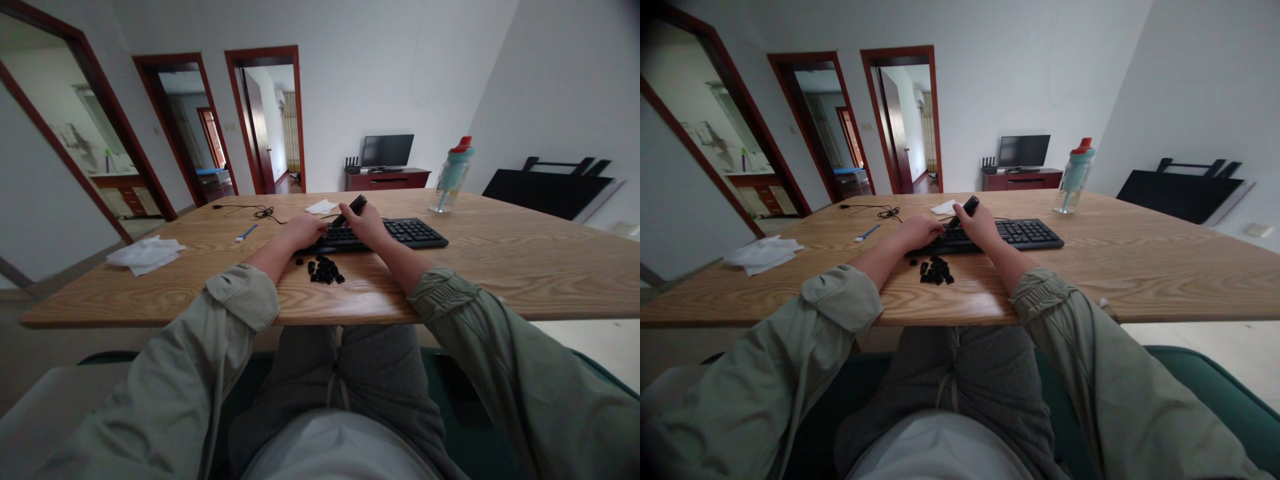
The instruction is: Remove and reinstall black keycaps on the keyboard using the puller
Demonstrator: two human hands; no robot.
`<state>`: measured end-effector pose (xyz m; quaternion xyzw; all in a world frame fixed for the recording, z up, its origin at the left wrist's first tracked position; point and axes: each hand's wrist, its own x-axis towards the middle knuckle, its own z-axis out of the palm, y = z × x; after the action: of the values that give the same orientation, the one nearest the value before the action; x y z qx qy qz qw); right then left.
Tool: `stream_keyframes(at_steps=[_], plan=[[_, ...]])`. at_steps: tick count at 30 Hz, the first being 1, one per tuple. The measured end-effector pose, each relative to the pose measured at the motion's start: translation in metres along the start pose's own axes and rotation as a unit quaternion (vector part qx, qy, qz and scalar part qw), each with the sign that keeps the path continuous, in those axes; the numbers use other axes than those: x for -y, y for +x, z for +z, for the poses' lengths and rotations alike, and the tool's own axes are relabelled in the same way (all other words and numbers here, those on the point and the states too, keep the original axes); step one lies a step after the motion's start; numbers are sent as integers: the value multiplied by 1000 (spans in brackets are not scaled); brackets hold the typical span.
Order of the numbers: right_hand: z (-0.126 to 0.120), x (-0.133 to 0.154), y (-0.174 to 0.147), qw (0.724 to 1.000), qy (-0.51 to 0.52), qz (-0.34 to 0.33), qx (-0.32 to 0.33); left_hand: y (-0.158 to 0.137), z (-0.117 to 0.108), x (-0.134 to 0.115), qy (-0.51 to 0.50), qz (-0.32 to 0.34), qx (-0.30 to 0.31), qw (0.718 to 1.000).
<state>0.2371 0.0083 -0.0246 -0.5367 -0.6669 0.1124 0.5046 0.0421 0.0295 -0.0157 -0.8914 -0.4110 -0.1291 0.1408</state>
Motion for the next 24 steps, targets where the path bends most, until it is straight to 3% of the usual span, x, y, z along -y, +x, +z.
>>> stream_keyframes(at_steps=[12,24], plan=[[4,-1,-2,997,-54,-50,-22,1,3,0,11,19,3,1000],[1,17,-23,992,-71,-107,11,-10,-4,-7,48,53,3,997]])
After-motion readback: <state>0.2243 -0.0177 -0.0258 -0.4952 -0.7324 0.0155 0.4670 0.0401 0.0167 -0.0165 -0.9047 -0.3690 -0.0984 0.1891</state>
